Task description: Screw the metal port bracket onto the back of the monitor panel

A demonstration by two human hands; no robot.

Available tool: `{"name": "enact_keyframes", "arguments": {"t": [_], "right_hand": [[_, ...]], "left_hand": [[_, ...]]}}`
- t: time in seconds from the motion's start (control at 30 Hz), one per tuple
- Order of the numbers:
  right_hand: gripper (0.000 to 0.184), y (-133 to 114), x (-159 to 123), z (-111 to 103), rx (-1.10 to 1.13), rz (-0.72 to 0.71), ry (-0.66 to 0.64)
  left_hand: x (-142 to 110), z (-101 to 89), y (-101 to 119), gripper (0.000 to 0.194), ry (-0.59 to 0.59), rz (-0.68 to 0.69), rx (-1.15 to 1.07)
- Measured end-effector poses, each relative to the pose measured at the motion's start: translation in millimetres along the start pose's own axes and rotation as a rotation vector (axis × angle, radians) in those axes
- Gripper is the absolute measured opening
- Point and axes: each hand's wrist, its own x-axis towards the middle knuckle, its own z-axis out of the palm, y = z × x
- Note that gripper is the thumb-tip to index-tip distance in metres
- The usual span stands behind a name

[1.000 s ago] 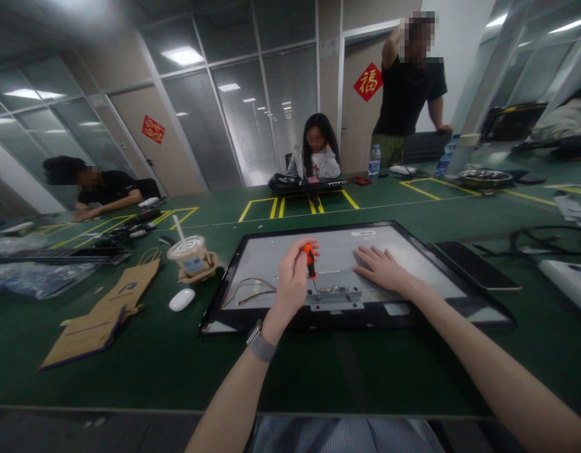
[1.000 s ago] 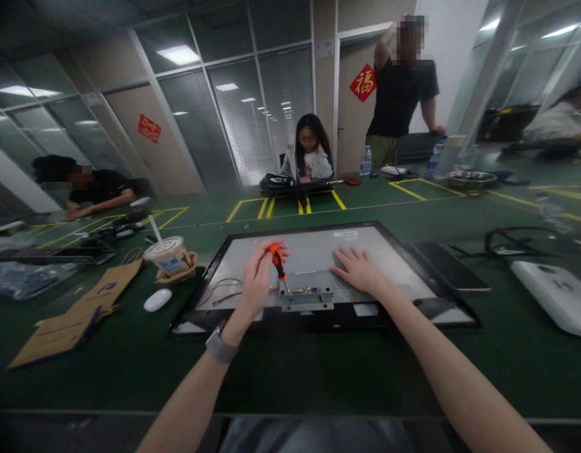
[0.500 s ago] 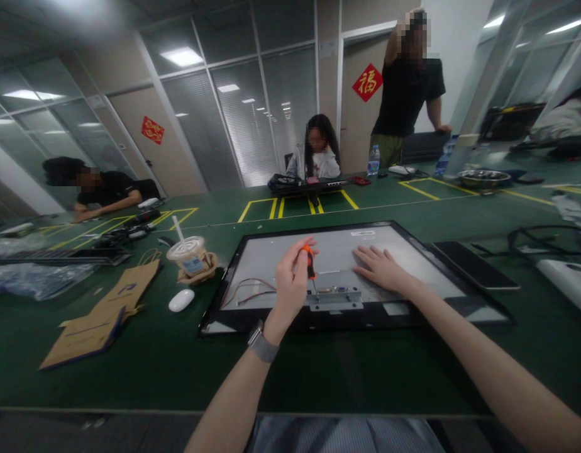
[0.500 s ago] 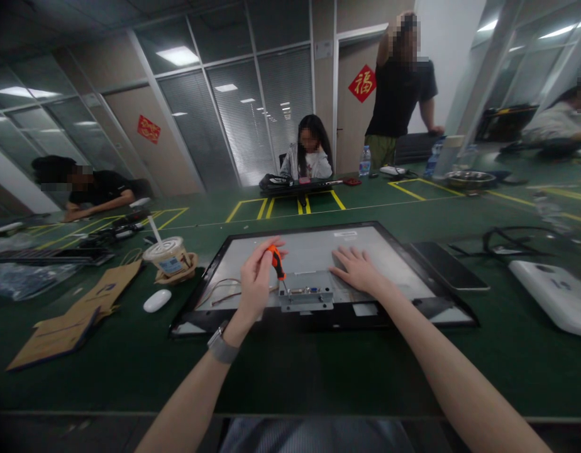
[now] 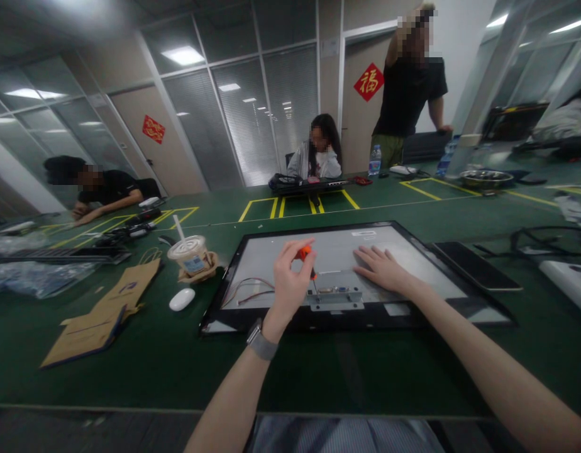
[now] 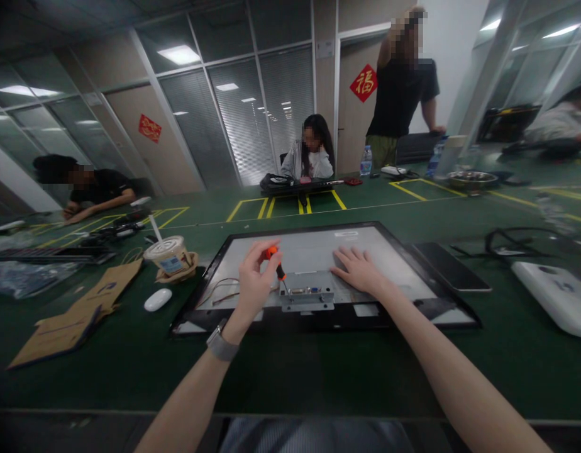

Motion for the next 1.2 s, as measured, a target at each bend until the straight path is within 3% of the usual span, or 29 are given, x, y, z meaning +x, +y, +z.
{"name": "enact_keyframes", "arguments": {"t": [0.1,0.23,0.3,0.47,0.53,0.67,0.77,0.93,1.0,1.1,1.2], "right_hand": [[0.077,-1,0,-2,0.004,0.008,-0.005],[0.076,-2,-1,-3,0.008,0.004,-0.008],[0.076,-1,-1,-3,0.008,0.004,-0.014],[0.074,0,0,-1,-0.005,0.005,-0.002],[0.073,0,0,-1,-0.006,0.004,-0.004],[0.073,0,-1,-2,0.005,-0.002,-0.007],[0.073,0,-1,-2,0.007,-0.003,-0.004],[0.074,0,-1,-1,-0.005,0.004,-0.003],[0.074,-1,-1,-1,-0.005,0.002,0.001],[0.074,-1,-1,-2,-0.005,0.011,-0.002],[0.075,-1,-2,-3,-0.008,0.013,-0.008]], "left_hand": [[-2,0.0,2,0.014,0.048,0.041,0.092],[-8,2.5,7,0.033,-0.049,0.067,0.031],[-9,4.9,8,0.033,-0.079,0.086,-0.012],[-7,7.2,7,0.023,0.042,0.111,0.051],[-5,5.7,9,0.017,0.049,0.103,0.068],[-3,2.5,11,0.028,-0.019,0.06,-0.018],[-3,3.0,8,0.025,-0.068,-0.024,-0.109],[-8,7.0,6,0.014,0.123,-0.002,0.042],[-10,7.2,8,0.016,0.143,0.009,0.064],[-10,6.0,12,0.027,0.063,0.042,0.032],[-7,5.1,12,0.023,0.002,0.058,-0.003]]}}
